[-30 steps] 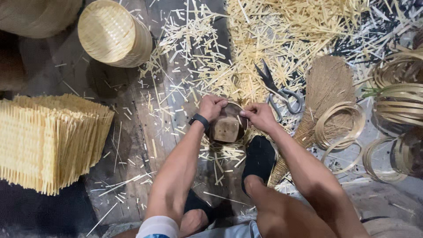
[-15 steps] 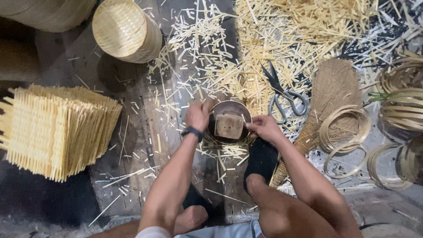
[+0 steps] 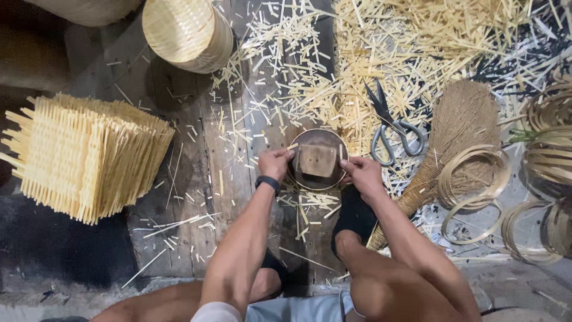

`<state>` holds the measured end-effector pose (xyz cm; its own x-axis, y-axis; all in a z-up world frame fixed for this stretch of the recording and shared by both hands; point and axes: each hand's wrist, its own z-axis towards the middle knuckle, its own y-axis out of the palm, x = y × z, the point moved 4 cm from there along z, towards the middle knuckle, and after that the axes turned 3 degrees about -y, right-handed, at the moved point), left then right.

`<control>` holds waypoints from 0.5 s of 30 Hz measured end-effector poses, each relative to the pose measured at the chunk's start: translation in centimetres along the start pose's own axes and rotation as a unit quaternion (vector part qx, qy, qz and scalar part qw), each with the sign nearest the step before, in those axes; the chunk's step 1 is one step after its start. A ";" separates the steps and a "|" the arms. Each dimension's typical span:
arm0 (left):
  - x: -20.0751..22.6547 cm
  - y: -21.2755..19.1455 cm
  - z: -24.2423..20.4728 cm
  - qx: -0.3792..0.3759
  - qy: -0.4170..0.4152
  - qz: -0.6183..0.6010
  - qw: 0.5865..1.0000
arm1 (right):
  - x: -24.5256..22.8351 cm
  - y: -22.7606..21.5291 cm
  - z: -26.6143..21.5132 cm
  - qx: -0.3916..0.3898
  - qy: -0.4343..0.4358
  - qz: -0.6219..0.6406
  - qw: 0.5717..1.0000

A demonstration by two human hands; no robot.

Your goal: The person sits on the floor and repeatedly trims the edges of small woven basket bases using shears. They place each finished base into a stack of similar items and pick up a new base to continue the process.

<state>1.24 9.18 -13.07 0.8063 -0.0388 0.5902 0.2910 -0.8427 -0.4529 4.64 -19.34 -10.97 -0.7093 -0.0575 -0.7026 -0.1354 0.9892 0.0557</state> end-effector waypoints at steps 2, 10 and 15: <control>-1.3 0.7 -1.2 -0.080 -0.060 -0.182 0.978 | -0.6 0.5 -0.6 -0.028 0.027 0.078 0.996; -5.8 4.3 -6.6 -0.143 -0.186 -0.307 0.922 | -0.1 1.8 -2.0 -0.009 0.074 -0.028 0.997; -6.0 4.8 -6.3 -0.063 -0.176 -0.240 0.953 | 2.0 2.8 -1.7 0.050 0.048 -0.026 0.997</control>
<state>-5.42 1.93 -14.56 0.7252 0.5306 0.4388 0.6234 -0.7766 -0.0913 1.67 -16.92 -10.95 -0.7662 -0.1164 -0.6320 -0.1067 0.9929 -0.0535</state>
